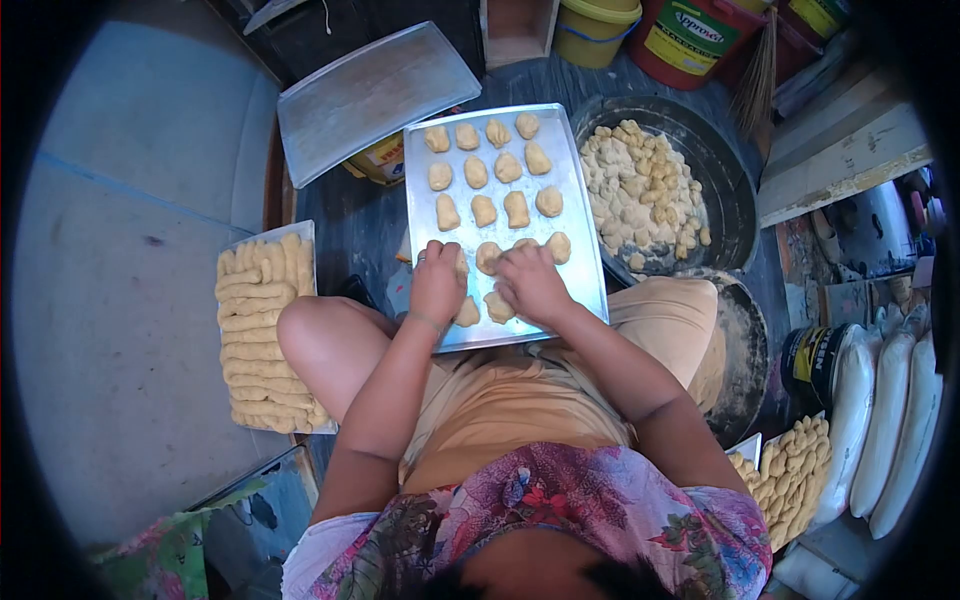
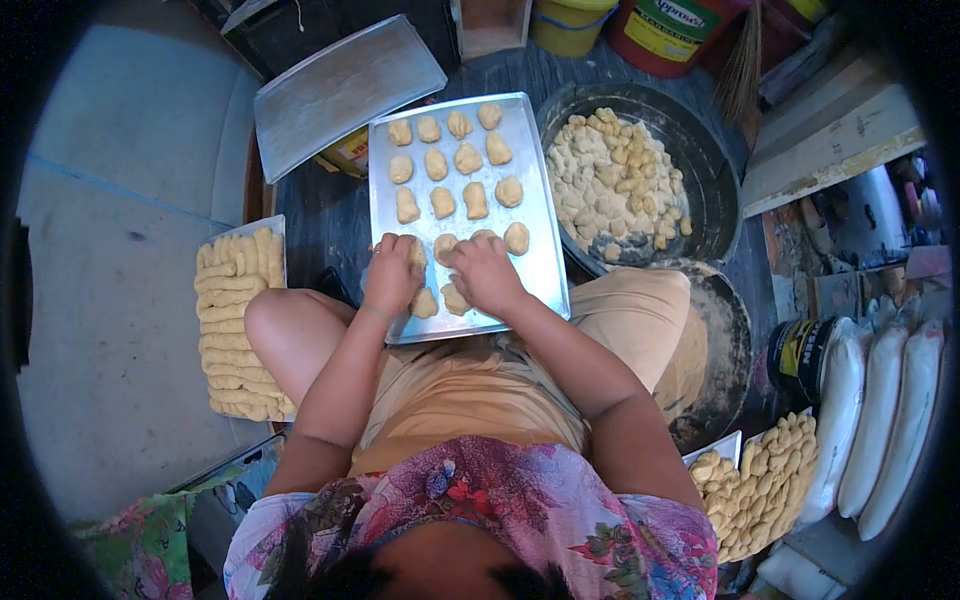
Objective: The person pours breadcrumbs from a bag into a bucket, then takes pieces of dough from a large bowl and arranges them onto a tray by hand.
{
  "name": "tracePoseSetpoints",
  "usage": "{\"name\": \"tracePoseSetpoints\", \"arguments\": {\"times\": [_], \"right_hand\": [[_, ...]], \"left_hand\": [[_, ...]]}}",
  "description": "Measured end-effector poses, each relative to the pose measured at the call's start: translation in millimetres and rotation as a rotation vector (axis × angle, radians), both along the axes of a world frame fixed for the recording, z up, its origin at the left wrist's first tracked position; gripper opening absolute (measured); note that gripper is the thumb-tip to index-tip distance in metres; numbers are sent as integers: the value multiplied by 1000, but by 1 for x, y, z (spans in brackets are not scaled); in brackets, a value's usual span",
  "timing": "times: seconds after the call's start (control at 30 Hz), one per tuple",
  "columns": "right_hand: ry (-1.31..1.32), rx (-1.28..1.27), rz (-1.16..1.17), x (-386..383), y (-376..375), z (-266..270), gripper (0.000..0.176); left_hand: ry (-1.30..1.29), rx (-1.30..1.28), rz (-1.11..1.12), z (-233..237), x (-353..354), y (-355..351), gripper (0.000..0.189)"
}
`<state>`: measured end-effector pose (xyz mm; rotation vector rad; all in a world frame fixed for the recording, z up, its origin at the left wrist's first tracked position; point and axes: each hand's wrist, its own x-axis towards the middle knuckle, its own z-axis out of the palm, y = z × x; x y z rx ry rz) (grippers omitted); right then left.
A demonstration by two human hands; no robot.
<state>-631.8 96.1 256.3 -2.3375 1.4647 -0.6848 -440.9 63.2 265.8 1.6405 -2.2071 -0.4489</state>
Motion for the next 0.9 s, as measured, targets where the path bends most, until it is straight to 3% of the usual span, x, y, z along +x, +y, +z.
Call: {"name": "tracePoseSetpoints", "arguments": {"times": [0.1,0.17,0.23,0.47,0.57,0.7,0.77,0.83,0.9], "right_hand": [[-44,233,242,-5,14,-5,38],[-13,131,223,-4,27,-14,38],[-18,51,185,-2,34,-23,37],[57,255,244,-9,29,-16,43],[-190,165,244,-19,26,-16,43],[-447,-10,20,-63,-10,4,38],[-551,43,-251,-100,-38,5,31],[-597,125,-489,-138,-69,-10,30],[-481,192,-646,-190,-98,-76,31]], "left_hand": [[-63,156,-85,20,-7,14,23],[-78,362,-197,22,-2,23,21],[-137,323,-304,3,5,25,17],[-191,318,-339,-7,7,21,16],[-168,331,-325,8,-2,25,16],[-24,280,-371,19,-18,22,11],[67,148,-444,17,-29,23,14],[122,50,-507,13,-41,20,16],[130,84,-548,9,-50,19,18]]}}
